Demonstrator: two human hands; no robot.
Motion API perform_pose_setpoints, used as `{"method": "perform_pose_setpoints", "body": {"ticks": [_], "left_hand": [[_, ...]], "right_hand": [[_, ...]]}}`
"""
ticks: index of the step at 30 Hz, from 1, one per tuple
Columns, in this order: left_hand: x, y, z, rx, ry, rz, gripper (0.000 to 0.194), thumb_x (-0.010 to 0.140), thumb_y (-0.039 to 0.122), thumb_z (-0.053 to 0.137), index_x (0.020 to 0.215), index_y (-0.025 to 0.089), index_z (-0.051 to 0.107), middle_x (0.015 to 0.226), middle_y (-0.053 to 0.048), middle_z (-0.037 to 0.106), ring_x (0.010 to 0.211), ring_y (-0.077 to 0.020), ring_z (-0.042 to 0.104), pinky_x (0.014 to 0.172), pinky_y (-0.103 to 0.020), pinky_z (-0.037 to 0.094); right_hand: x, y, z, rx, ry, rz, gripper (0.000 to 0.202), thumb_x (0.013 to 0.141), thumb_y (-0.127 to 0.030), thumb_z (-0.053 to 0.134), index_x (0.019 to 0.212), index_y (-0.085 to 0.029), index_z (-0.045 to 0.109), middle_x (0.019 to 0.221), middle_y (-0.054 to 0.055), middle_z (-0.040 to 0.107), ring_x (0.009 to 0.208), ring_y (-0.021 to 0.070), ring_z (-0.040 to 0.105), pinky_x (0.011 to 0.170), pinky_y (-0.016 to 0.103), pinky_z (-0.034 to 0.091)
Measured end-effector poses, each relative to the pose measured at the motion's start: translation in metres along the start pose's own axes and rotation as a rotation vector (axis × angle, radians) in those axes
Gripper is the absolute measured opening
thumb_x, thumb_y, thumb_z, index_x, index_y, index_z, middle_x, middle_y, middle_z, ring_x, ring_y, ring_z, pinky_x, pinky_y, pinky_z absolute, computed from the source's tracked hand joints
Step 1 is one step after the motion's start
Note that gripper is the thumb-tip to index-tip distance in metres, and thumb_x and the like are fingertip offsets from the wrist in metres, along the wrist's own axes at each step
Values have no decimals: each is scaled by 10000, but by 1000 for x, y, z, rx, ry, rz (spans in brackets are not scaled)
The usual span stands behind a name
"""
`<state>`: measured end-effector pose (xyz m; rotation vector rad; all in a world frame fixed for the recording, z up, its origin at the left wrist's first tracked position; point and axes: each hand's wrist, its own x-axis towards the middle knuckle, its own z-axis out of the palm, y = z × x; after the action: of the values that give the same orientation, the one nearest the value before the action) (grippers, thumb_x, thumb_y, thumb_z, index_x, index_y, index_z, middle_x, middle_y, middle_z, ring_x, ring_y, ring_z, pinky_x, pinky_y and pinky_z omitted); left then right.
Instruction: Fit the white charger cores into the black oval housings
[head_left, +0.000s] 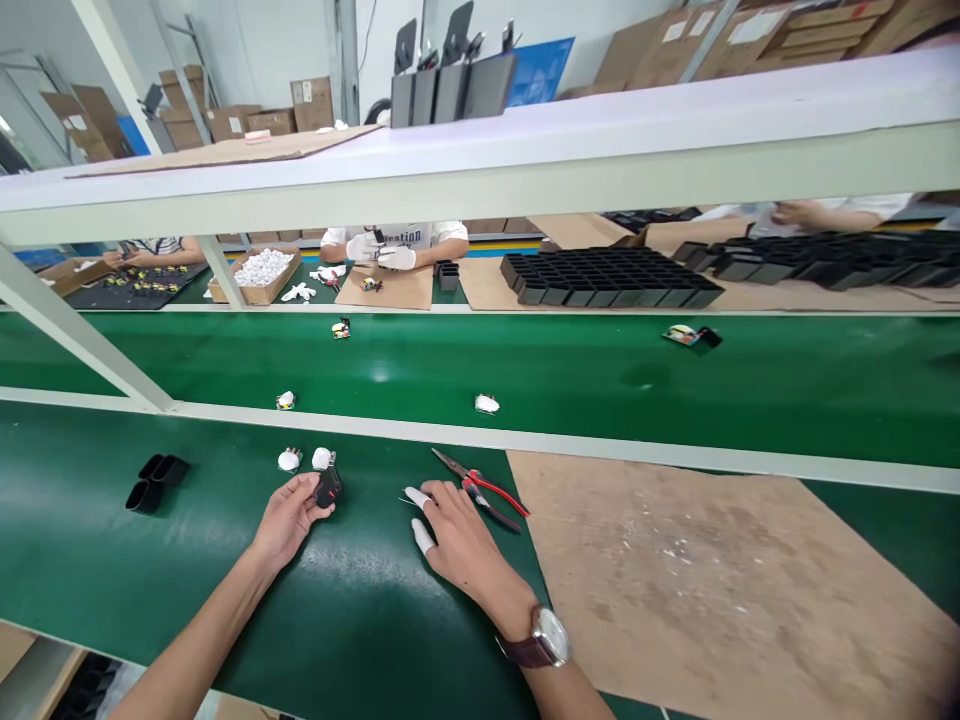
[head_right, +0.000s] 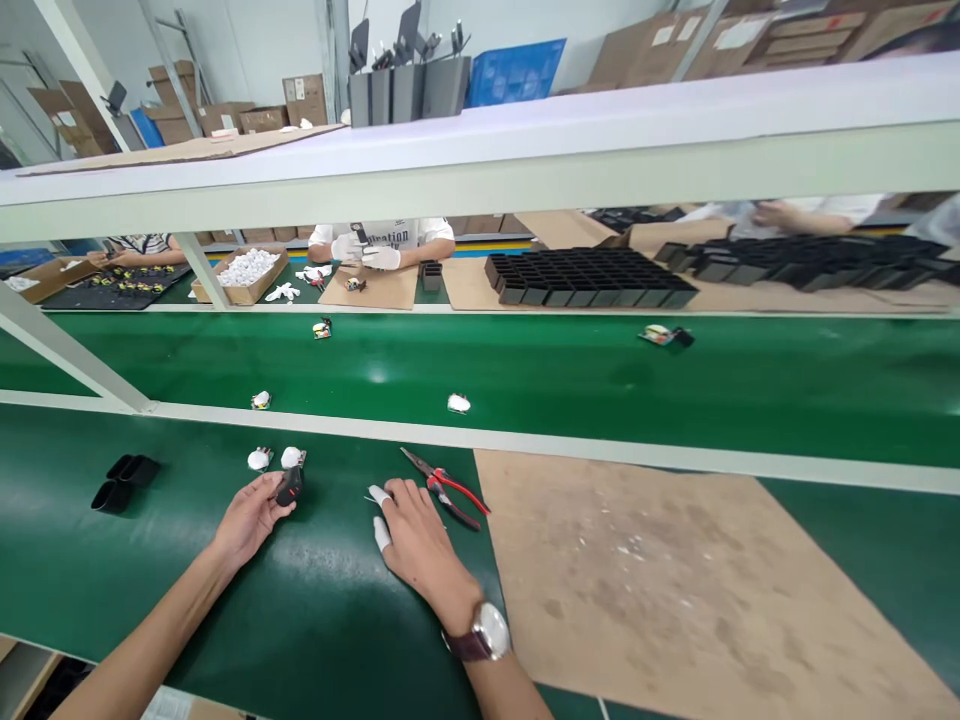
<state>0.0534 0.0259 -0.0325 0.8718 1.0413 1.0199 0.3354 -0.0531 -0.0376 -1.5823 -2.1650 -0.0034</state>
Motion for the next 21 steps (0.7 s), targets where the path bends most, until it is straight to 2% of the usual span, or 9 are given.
{"method": "perform_pose_setpoints", "body": {"ticks": [3,5,8,11,14,19,21], "left_hand": [[5,8,7,165,-48,80,427,761,520,892,899,136,767,800,-63,752,689,-202,728,671,-367,655],[23,19,12,297,-56,168,411,738,502,904,905,148,779,837,-66,763,746,-221,738,728,-377,645],[72,40,20,489,-14,327,380,767,475,867,988,183,765,995,-76,780,925,-248,752,892,-389,614],[126,58,26,667,55,450,416,804,424,812,1136,198,704,1196,-108,736,1103,-271,717,1023,-422,565],[160,65,27,841,95,496,445,796,360,792,1193,196,676,1200,-130,731,1190,-322,672,1089,-484,513],[170,65,11,1080,165,500,562,686,342,831,1205,188,679,1261,-167,730,1420,-455,479,1178,-619,370],[171,71,0,1131,183,476,538,696,386,800,1176,172,684,1224,-177,747,1343,-459,564,1138,-603,427]], "right_hand": [[-5,15,4,-59,-4,32,366,844,-8,552,1146,-174,675,1061,98,647,956,273,613,870,431,539],[-6,24,11,-109,42,58,411,810,47,507,1108,-173,684,1028,101,646,952,280,615,883,432,544],[-5,31,19,-149,99,82,453,800,80,469,1131,-143,683,1061,129,650,982,299,615,920,449,550],[-3,32,22,-163,131,80,510,787,97,453,1191,-122,674,1086,142,655,1009,305,621,933,452,558],[-2,31,24,-169,154,91,531,772,107,453,1192,-125,680,1082,141,664,1021,306,630,948,463,560],[-1,28,23,-145,152,140,532,763,103,527,1213,-134,683,1097,132,673,1043,294,636,979,441,555],[0,25,21,-129,137,164,519,769,89,564,1221,-137,683,1101,131,674,1059,293,635,996,437,545]]}}
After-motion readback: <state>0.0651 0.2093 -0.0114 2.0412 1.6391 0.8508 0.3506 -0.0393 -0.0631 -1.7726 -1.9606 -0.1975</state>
